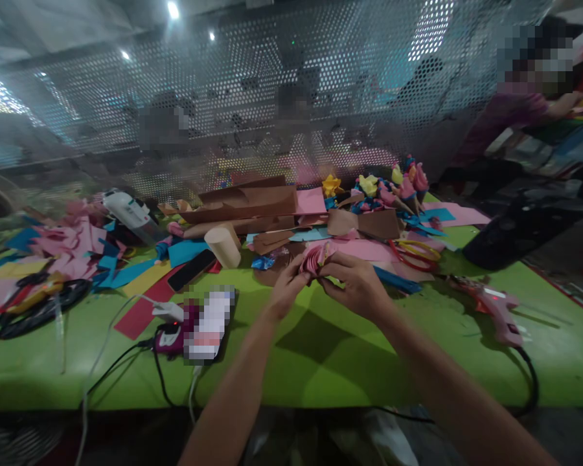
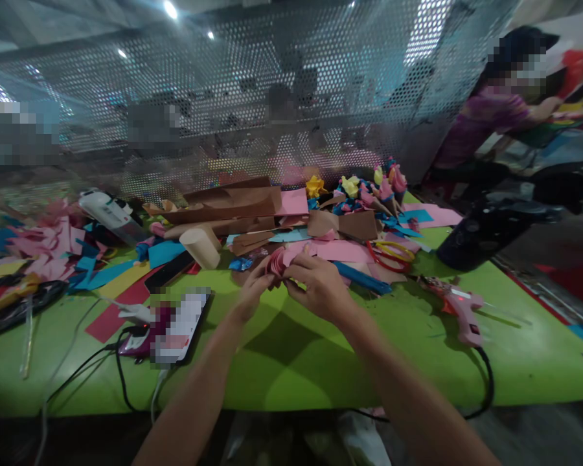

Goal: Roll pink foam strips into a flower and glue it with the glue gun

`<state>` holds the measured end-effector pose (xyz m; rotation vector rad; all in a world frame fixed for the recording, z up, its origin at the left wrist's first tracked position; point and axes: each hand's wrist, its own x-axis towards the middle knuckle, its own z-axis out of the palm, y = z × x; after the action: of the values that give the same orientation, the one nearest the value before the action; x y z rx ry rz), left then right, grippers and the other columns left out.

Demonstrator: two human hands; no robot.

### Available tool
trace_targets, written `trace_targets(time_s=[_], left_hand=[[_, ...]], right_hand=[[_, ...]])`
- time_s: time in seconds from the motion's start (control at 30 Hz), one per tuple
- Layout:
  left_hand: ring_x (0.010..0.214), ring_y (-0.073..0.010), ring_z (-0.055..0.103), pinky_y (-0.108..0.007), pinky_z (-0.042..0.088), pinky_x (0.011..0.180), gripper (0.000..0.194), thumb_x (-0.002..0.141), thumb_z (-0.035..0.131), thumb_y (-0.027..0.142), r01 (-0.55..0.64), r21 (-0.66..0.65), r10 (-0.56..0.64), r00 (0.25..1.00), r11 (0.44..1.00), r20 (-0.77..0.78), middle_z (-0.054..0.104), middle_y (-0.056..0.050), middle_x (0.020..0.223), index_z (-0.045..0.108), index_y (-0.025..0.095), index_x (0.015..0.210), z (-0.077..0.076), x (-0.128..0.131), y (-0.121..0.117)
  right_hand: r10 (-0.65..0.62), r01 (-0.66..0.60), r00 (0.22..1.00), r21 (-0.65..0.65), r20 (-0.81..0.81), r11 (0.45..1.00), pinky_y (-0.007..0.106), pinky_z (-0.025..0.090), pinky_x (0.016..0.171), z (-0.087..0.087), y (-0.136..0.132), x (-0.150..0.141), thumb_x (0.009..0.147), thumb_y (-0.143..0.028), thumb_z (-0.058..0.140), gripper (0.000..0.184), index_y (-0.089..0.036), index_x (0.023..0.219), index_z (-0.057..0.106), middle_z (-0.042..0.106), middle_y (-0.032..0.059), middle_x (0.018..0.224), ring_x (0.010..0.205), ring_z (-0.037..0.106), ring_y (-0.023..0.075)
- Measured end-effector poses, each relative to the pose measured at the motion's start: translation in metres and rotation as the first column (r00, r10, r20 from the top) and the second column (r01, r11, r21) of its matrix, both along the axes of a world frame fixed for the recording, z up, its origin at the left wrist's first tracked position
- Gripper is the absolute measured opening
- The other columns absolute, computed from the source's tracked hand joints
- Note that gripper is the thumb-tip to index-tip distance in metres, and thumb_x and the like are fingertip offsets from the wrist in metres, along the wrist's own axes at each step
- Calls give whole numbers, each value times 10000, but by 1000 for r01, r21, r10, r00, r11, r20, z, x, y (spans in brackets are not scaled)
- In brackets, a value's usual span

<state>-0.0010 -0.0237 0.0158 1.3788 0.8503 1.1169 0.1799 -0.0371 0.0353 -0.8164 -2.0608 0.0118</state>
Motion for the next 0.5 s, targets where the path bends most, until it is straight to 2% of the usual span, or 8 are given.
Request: trace_targets(time_s=[0.13, 0.37, 0.5], left_hand=[[1014, -227, 589, -318, 473, 890, 518, 729, 718, 407, 19, -18, -19, 999, 1000, 30, 706, -67, 1003, 691, 180, 1194, 4, 0, -2], [1110, -236, 554, -317, 437, 961, 486, 696, 738, 328, 38, -51, -35, 997, 998, 64, 690, -56, 1142, 714, 209, 1167, 10, -1, -2], [1008, -200, 552, -299, 442, 911, 460, 691, 732, 366, 19, -37, -17, 998, 999, 55, 680, -45, 1075, 717, 205, 1122, 6, -3, 1]], right_hand=[[15, -15, 1000, -18, -1, 1000, 275, 517, 732, -2, 2, 2, 836, -104, 604, 140, -214, 805, 684, 693, 61, 872, 818, 663, 183], [63, -63, 998, -18, -21, 998, 276, 523, 721, -3, 4, 5, 888, -140, 604, 127, -218, 858, 700, 700, 64, 883, 820, 669, 181], [98, -103, 990, -44, -102, 994, 252, 527, 667, 3, 3, 6, 902, -183, 641, 76, -216, 929, 704, 699, 52, 854, 770, 671, 163]])
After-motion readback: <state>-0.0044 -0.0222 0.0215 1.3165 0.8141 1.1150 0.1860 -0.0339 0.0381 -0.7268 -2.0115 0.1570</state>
